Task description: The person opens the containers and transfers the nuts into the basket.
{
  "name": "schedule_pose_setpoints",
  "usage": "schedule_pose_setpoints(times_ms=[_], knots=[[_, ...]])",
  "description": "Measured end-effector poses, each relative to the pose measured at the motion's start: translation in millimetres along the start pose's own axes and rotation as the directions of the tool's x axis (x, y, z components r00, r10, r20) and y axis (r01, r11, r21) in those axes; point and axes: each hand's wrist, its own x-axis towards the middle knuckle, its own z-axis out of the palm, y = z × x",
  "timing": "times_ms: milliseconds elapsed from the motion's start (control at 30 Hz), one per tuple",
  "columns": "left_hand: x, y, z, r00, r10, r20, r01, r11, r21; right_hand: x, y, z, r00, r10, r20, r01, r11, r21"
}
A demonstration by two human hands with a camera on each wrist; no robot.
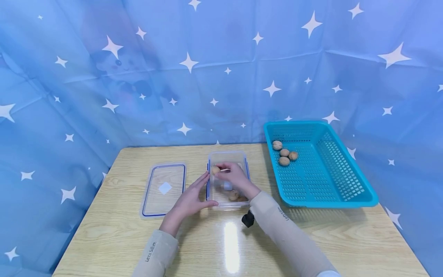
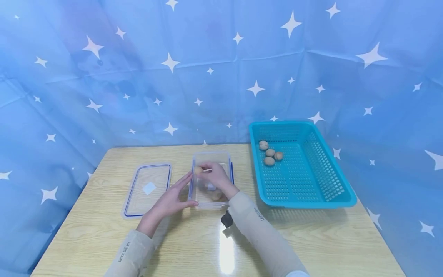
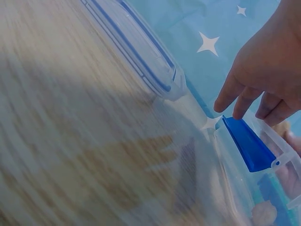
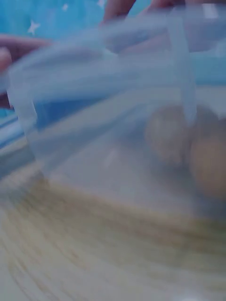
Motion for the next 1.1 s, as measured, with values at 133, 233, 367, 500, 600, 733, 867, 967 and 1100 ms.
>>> schedule_pose_setpoints(times_ms=[133, 233, 367, 500, 600, 733, 867, 967, 1100], knots=[[0.8, 0.7, 0.6, 1.0, -0.002, -0.002, 0.002, 1.0, -0.007, -2, -18, -11, 0.999, -0.04, 0.003, 0.04, 0.999, -0.009], [0.9, 1.1, 0.8, 1.0, -0.006, -0.002, 0.006, 1.0, -0.006, -2, -29, -21, 0.997, -0.077, -0.001, 0.077, 0.997, -0.028], [0.7, 1.3, 0.7, 1.0, -0.019, -0.006, 0.019, 1.0, 0.013, -2, -41, -36, 0.995, -0.102, -0.015, 0.101, 0.994, -0.044], [0.6, 0.8, -0.2, 1.0, -0.021, -0.007, 0.021, 0.999, 0.037, -4, -53, -52, 0.993, -0.116, -0.036, 0.115, 0.993, -0.031], [0.4, 0.4, -0.7, 1.0, -0.012, -0.007, 0.013, 0.999, 0.046, -7, -59, -66, 0.99, -0.132, -0.05, 0.13, 0.991, -0.027], [0.4, -0.3, 0.0, 1.0, -0.005, -0.011, 0.005, 0.999, 0.053, -11, -65, -86, 0.99, -0.127, -0.068, 0.126, 0.992, -0.026], [0.1, 0.3, 0.8, 1.0, -0.001, -0.012, 0.002, 0.998, 0.062, -15, -66, -109, 0.989, -0.105, -0.103, 0.101, 0.994, -0.042], [-0.3, 1.0, 0.9, 1.0, 0.003, -0.012, -0.002, 0.998, 0.064, -17, -62, -123, 0.985, -0.09, -0.15, 0.081, 0.995, -0.063], [-0.9, 1.4, 0.3, 1.0, 0.001, -0.007, 0.0, 0.998, 0.069, -21, -55, -137, 0.972, -0.085, -0.217, 0.067, 0.994, -0.089]])
